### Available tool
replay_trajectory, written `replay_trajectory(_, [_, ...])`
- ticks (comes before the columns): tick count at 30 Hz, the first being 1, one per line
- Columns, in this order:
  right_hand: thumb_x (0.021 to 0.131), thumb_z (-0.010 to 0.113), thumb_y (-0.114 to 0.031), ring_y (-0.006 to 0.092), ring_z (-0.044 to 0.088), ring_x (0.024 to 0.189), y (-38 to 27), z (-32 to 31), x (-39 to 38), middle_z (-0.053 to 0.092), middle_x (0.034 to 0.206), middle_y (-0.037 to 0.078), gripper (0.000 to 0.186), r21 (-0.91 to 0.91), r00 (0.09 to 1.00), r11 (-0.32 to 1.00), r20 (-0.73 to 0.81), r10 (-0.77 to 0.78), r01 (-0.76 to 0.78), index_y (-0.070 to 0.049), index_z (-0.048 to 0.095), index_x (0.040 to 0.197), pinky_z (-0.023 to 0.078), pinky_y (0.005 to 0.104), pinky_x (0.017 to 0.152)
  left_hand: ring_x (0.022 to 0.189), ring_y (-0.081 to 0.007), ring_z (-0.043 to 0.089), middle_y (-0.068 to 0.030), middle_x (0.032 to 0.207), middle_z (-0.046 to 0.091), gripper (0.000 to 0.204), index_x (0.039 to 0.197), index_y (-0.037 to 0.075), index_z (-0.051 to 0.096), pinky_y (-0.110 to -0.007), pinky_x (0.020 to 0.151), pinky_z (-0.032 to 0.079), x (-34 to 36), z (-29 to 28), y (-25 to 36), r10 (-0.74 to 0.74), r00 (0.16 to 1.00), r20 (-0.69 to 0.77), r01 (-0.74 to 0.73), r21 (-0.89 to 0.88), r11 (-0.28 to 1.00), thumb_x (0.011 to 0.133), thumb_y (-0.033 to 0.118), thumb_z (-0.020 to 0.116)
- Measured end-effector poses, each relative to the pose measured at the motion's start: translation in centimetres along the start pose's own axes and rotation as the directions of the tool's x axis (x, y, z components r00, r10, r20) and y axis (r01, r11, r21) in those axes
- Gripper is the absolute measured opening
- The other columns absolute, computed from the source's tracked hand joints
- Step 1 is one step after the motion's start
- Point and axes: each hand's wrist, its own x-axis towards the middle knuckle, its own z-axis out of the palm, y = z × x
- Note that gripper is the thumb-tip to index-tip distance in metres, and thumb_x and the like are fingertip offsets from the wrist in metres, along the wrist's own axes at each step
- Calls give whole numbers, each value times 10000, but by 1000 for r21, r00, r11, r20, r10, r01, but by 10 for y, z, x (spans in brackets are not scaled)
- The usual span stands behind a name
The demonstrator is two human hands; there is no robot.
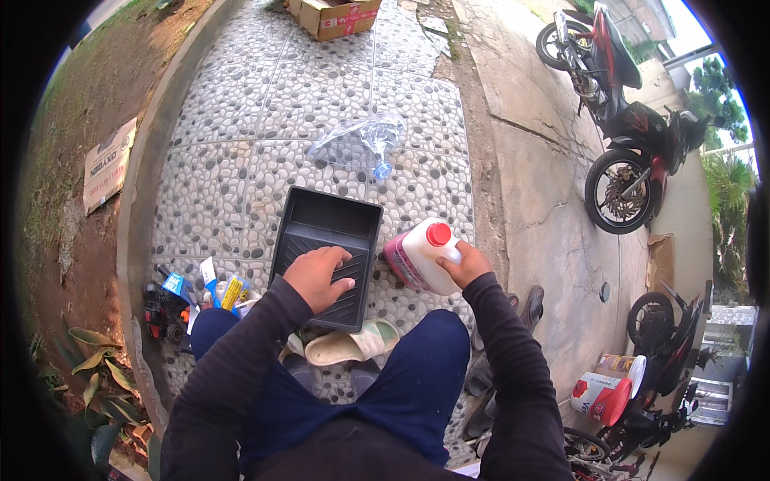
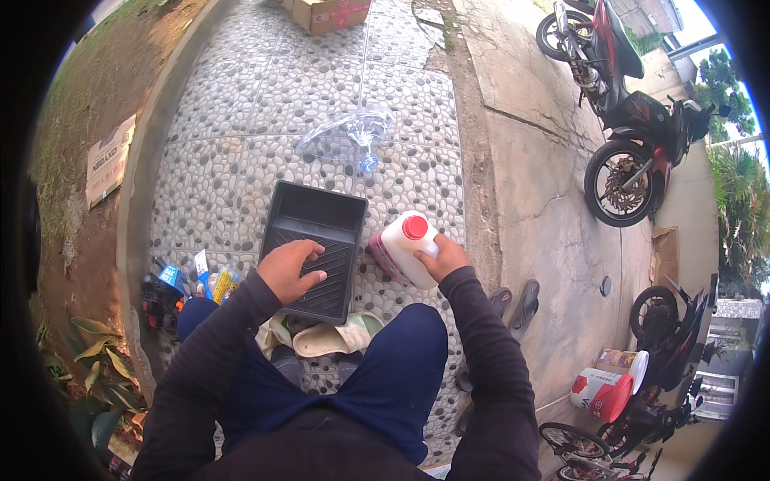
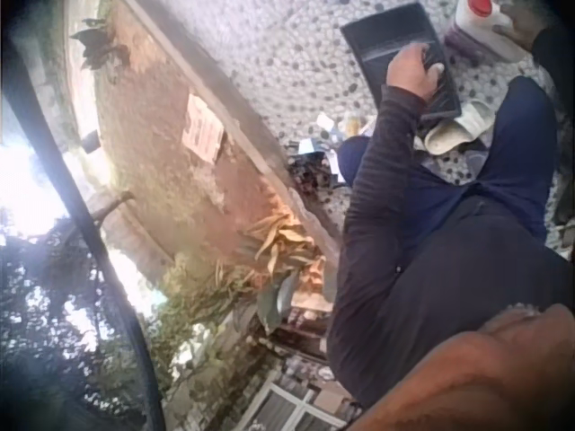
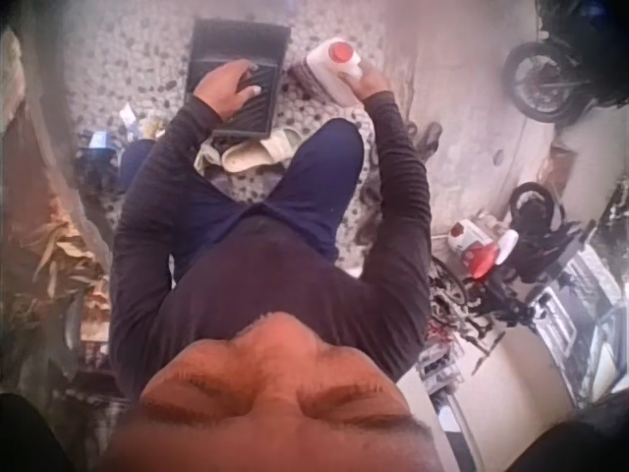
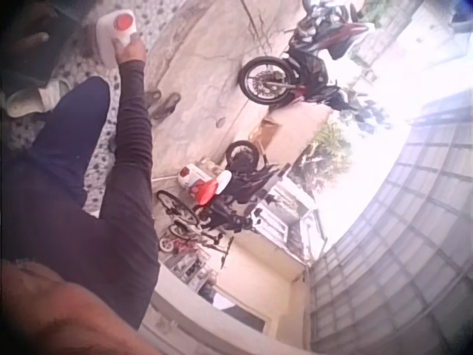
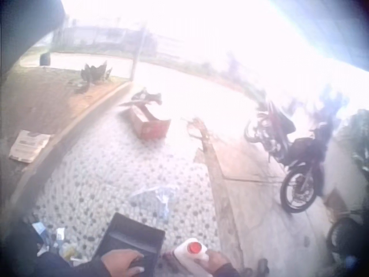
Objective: The person sits on a paved outdoor area and prepares painting supplies. They open a white paint container, pour paint into a black tray, and assemble a blue paint roller by attaching it to a handle. The person then carries the tray and roller into a room where another person is painting a wall.
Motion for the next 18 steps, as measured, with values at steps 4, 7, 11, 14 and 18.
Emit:
replay_trajectory(4, [815,793,-391,303,712,883,7,-14,21,727,950,174,453,-52,999,999,36,-4,6,-46,691,1090,540,394,812,1046,-335,651,-165,1101,673,443,1205,19,594,-417,913,513,16,18,-18,-69,996,47,71,-48,996,874,278,733])
replay_trajectory(7, [816,801,-372,282,707,881,13,-31,42,727,941,155,448,-87,998,994,-17,61,-62,-52,690,1108,535,389,813,1045,-331,655,-168,1112,671,476,1226,22,588,-410,918,513,20,20,-30,-64,993,96,52,119,992,870,299,739])
replay_trajectory(11, [815,783,-426,324,701,921,58,-46,61,723,961,168,442,-86,989,988,-86,123,-130,-72,688,1062,527,413,828,1050,-278,656,-155,1107,672,463,1237,13,581,-390,903,522,28,2,-19,-95,986,137,109,-102,989,891,278,739])
replay_trajectory(14, [830,772,-408,315,698,932,61,-46,66,723,977,165,419,-40,986,988,-81,147,-151,-75,683,1068,525,410,832,1037,-268,657,-153,1109,674,485,1260,8,567,-392,900,524,26,-8,-18,-116,990,81,128,-164,978,898,284,736])
replay_trajectory(18, [844,765,-380,290,697,879,68,-50,61,720,937,153,409,-19,984,986,-66,164,-166,-47,672,1063,530,396,800,1037,-284,660,-171,1114,670,502,1267,5,563,-395,901,527,23,-4,-29,-112,984,142,135,-168,976,893,289,740])
